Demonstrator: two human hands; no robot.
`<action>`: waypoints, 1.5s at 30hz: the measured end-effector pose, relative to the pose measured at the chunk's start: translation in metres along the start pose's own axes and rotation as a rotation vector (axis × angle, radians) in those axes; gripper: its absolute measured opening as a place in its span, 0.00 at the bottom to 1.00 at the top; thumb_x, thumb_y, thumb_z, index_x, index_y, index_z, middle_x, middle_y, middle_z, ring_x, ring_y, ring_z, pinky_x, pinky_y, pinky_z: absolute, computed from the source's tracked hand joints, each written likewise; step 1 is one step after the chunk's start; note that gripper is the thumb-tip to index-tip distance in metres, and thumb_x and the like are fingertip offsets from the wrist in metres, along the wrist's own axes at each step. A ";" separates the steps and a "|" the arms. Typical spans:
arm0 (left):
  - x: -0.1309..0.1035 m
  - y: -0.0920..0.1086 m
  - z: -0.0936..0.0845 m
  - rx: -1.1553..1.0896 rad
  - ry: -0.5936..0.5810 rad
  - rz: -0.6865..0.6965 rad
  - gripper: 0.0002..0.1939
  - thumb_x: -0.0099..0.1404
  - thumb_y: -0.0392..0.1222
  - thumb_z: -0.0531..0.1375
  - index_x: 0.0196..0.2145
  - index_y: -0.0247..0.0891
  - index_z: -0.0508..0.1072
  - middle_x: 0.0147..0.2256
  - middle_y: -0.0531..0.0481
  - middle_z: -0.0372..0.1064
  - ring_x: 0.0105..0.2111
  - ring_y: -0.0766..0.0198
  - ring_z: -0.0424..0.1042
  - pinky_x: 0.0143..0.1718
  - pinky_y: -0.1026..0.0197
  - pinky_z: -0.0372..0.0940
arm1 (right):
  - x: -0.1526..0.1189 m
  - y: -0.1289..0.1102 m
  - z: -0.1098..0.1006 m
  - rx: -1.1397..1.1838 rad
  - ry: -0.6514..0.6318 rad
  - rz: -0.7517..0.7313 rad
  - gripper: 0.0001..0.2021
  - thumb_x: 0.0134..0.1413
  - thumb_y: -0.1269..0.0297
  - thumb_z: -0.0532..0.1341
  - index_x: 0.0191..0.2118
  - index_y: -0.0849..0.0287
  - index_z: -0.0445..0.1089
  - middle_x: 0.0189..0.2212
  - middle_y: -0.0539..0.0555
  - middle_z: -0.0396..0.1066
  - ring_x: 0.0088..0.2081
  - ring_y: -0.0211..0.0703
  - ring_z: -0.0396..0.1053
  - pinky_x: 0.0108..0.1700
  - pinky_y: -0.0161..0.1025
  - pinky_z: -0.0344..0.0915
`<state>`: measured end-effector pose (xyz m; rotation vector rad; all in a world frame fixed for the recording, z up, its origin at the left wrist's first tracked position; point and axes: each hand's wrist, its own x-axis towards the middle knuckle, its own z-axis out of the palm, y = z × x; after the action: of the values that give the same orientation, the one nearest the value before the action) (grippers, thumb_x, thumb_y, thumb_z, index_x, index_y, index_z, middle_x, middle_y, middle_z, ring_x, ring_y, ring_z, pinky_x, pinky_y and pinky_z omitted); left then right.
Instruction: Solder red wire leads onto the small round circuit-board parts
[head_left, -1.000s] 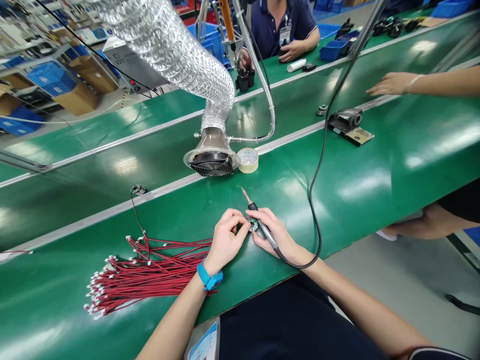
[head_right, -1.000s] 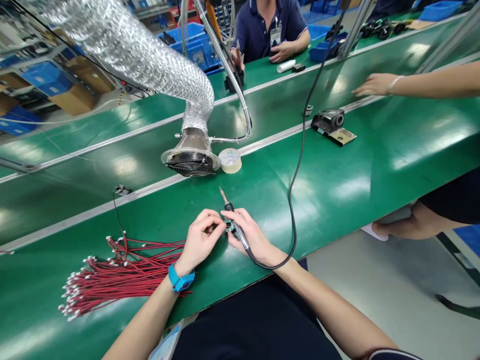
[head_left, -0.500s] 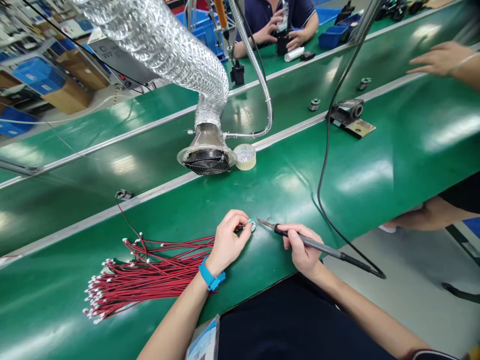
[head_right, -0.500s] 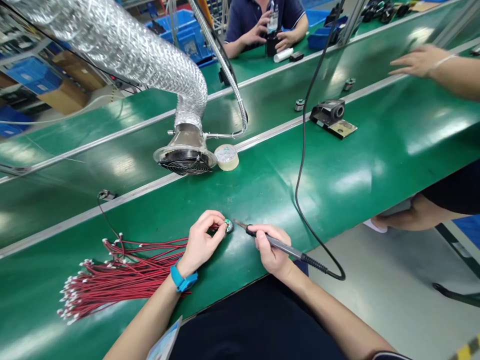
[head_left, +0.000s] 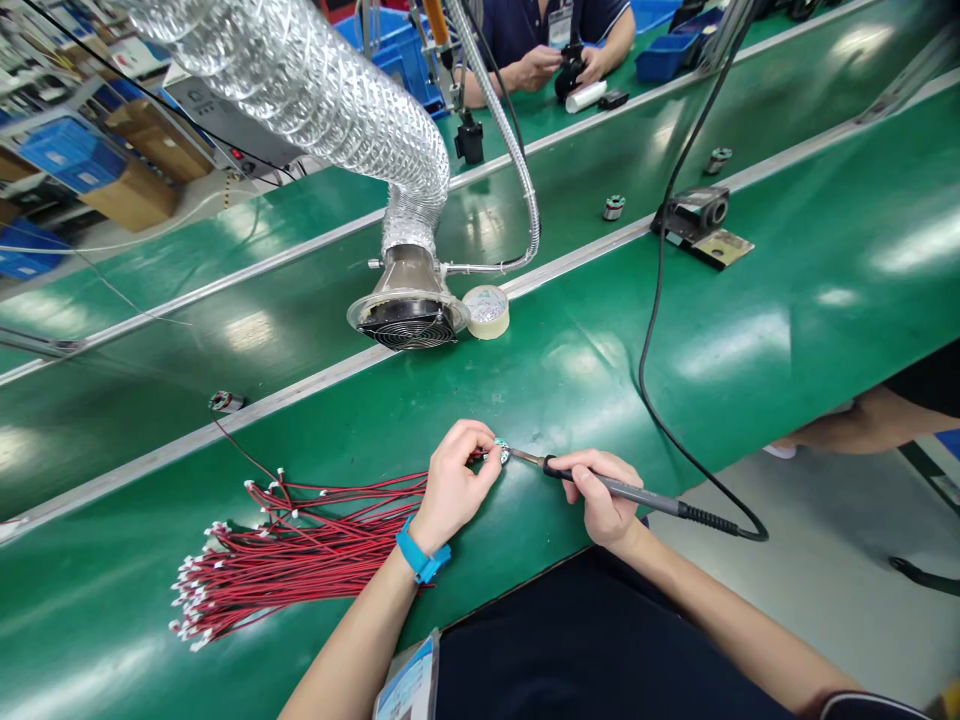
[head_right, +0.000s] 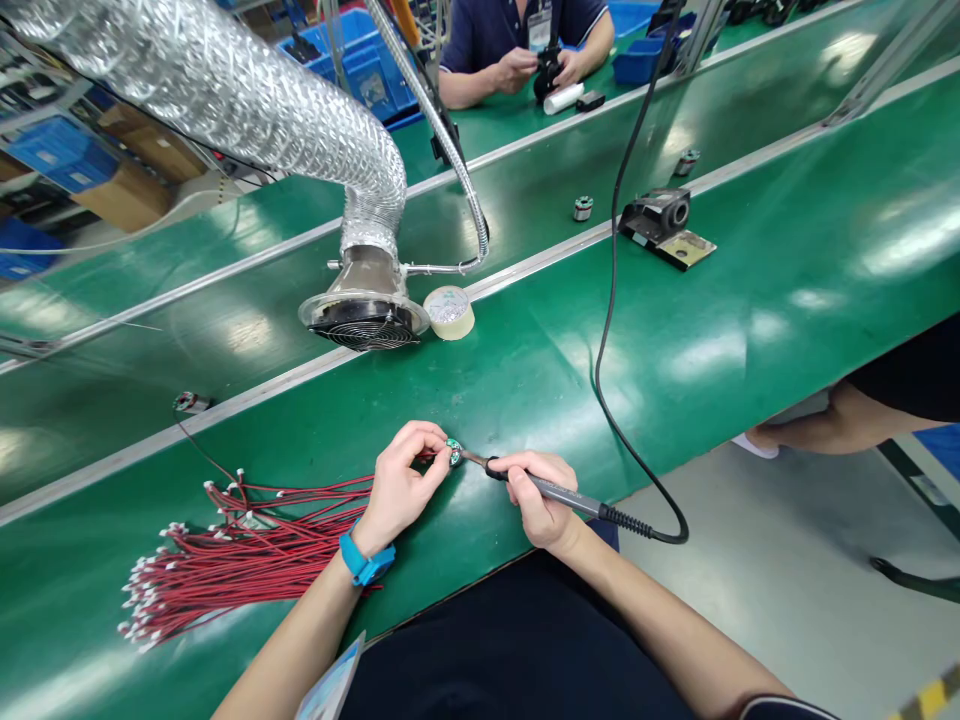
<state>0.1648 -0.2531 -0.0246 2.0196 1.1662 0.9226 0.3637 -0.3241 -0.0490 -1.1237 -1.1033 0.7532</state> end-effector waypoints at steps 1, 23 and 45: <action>0.000 0.000 0.000 0.003 0.001 0.001 0.07 0.70 0.36 0.63 0.32 0.38 0.73 0.39 0.47 0.73 0.38 0.63 0.74 0.39 0.60 0.67 | 0.001 0.001 0.001 0.025 0.010 0.040 0.14 0.65 0.60 0.60 0.34 0.58 0.81 0.15 0.47 0.68 0.16 0.37 0.63 0.23 0.37 0.61; -0.001 0.002 0.001 0.049 0.017 0.053 0.07 0.70 0.36 0.63 0.33 0.39 0.72 0.39 0.47 0.73 0.38 0.63 0.73 0.39 0.60 0.68 | 0.012 0.005 0.004 0.287 0.147 0.359 0.15 0.63 0.57 0.59 0.33 0.62 0.78 0.11 0.46 0.63 0.12 0.36 0.58 0.16 0.33 0.54; -0.001 0.002 0.000 0.053 0.013 0.042 0.07 0.70 0.37 0.63 0.32 0.39 0.72 0.39 0.47 0.73 0.37 0.62 0.73 0.39 0.60 0.69 | 0.013 0.005 0.006 0.279 0.121 0.333 0.16 0.64 0.55 0.59 0.35 0.61 0.79 0.12 0.46 0.64 0.12 0.35 0.58 0.17 0.34 0.55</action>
<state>0.1657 -0.2545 -0.0234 2.0905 1.1701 0.9364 0.3627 -0.3090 -0.0498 -1.1082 -0.6906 1.0506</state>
